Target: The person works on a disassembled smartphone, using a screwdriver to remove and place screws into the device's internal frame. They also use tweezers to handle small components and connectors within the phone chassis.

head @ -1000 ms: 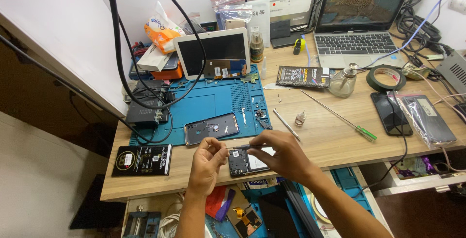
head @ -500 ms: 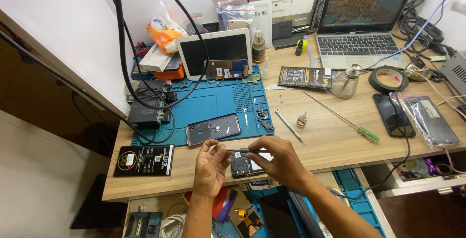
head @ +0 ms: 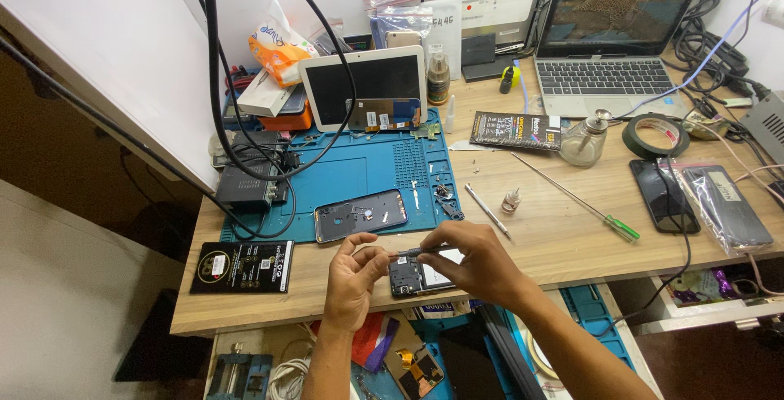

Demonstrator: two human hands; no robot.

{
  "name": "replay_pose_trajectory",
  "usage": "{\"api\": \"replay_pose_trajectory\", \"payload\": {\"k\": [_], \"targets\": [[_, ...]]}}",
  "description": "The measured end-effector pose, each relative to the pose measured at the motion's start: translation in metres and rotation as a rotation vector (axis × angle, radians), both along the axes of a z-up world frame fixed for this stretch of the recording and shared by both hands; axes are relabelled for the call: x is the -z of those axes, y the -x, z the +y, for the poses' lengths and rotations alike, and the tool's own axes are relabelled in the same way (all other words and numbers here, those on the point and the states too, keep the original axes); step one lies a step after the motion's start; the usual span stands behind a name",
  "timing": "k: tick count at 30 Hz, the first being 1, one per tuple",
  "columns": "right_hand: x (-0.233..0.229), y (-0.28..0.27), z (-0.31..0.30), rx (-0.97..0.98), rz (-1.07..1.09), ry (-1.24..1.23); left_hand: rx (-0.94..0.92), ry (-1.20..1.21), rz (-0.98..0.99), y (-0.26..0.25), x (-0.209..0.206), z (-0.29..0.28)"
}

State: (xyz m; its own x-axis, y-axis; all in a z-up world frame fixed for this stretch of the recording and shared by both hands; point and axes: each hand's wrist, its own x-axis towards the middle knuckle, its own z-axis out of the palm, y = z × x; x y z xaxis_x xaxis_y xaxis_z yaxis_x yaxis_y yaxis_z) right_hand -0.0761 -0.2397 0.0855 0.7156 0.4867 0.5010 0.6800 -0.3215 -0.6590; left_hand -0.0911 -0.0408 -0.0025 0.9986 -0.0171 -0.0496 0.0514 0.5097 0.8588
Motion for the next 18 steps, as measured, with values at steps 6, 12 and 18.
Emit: {"api": "replay_pose_trajectory", "payload": {"k": [6, 12, 18], "targets": [[-0.015, -0.01, 0.001, -0.007, 0.013, 0.113, 0.05, -0.508, -0.194, -0.006, -0.01, 0.01], [-0.024, -0.024, 0.017, -0.012, -0.027, 0.53, 0.004, -0.987, -0.409, -0.004, -0.021, 0.012], [-0.005, -0.035, 0.04, -0.066, -0.168, 0.762, 0.057, -1.218, -0.417, 0.007, -0.013, 0.011]]}}
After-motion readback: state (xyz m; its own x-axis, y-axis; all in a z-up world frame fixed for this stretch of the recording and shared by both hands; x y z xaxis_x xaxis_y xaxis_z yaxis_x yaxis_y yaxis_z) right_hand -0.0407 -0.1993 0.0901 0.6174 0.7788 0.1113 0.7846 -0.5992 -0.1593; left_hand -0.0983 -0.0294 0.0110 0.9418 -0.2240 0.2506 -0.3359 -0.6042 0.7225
